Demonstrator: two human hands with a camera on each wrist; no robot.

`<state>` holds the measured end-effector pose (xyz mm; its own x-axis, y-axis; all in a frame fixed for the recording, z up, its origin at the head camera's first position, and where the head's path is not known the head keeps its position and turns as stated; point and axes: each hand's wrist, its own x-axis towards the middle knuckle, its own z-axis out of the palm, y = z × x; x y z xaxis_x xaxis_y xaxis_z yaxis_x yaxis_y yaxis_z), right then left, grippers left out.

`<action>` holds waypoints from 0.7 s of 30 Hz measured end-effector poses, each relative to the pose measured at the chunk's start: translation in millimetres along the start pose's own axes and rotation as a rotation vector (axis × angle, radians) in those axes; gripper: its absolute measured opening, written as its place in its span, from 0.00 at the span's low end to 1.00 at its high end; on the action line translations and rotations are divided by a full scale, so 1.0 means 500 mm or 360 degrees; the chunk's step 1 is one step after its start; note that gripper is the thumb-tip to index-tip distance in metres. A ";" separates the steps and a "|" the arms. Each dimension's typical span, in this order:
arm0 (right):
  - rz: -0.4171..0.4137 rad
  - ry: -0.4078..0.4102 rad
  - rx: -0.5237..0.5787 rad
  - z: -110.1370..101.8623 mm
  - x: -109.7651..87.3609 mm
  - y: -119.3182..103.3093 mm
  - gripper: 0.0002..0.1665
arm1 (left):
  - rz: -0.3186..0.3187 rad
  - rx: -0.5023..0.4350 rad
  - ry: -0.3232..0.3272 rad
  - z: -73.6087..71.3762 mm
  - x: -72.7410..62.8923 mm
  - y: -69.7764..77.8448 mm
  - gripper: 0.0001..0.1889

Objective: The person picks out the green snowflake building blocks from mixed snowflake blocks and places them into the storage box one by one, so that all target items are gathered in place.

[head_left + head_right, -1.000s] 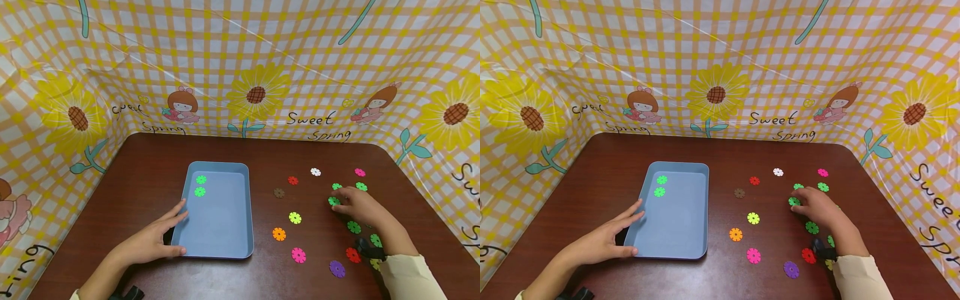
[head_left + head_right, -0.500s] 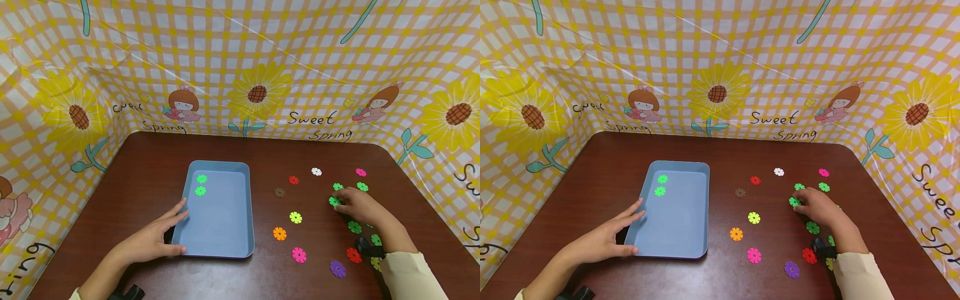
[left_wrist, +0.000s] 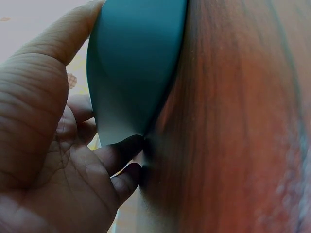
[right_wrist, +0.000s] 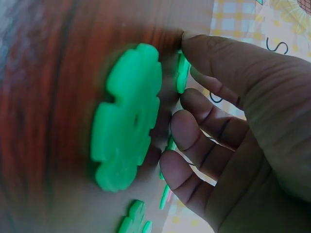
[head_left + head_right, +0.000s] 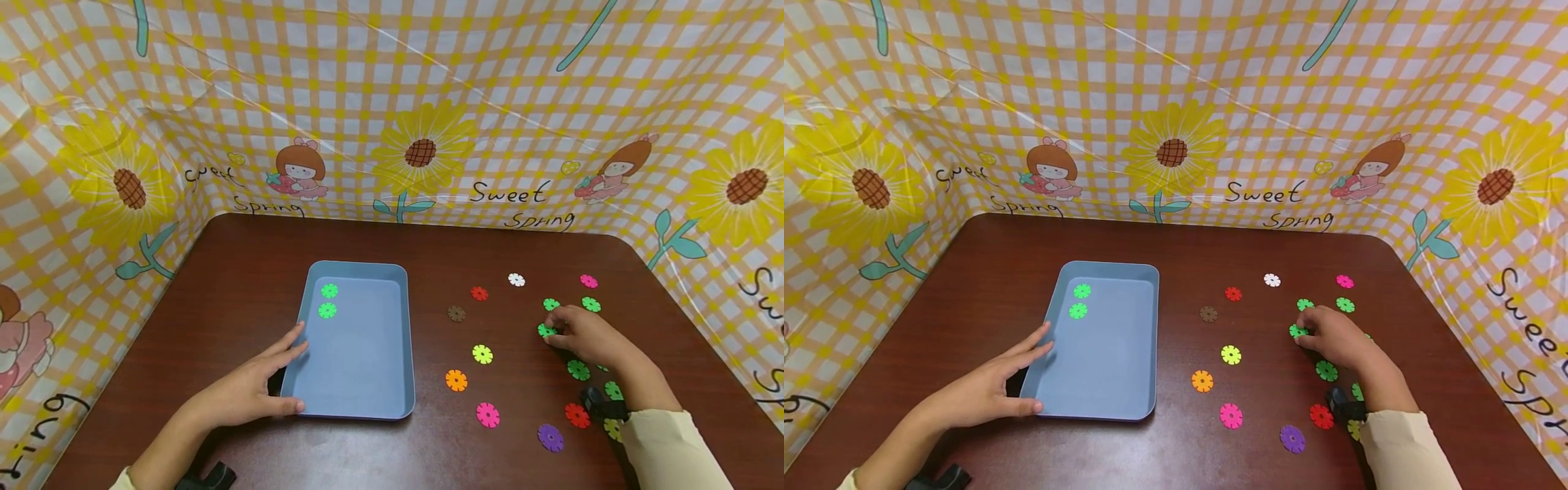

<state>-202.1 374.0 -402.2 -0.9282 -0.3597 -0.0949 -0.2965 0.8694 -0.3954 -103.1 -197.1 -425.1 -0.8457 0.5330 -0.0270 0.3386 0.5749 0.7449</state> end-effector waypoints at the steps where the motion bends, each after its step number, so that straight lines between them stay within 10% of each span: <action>1: 0.0000 -0.0002 0.0005 0.000 0.000 0.000 0.14 | -0.0001 -0.0004 -0.0002 0.000 0.000 0.000 0.50; 21: -0.0026 -0.0028 -0.0009 0.000 0.001 0.000 0.14 | 0.0015 -0.0031 -0.0005 -0.001 -0.001 -0.002 0.50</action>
<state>-202.4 373.8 -401.9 -0.9191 -0.3798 -0.1046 -0.3129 0.8651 -0.3920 -103.3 -198.2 -425.2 -0.8413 0.5402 -0.0218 0.3384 0.5577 0.7579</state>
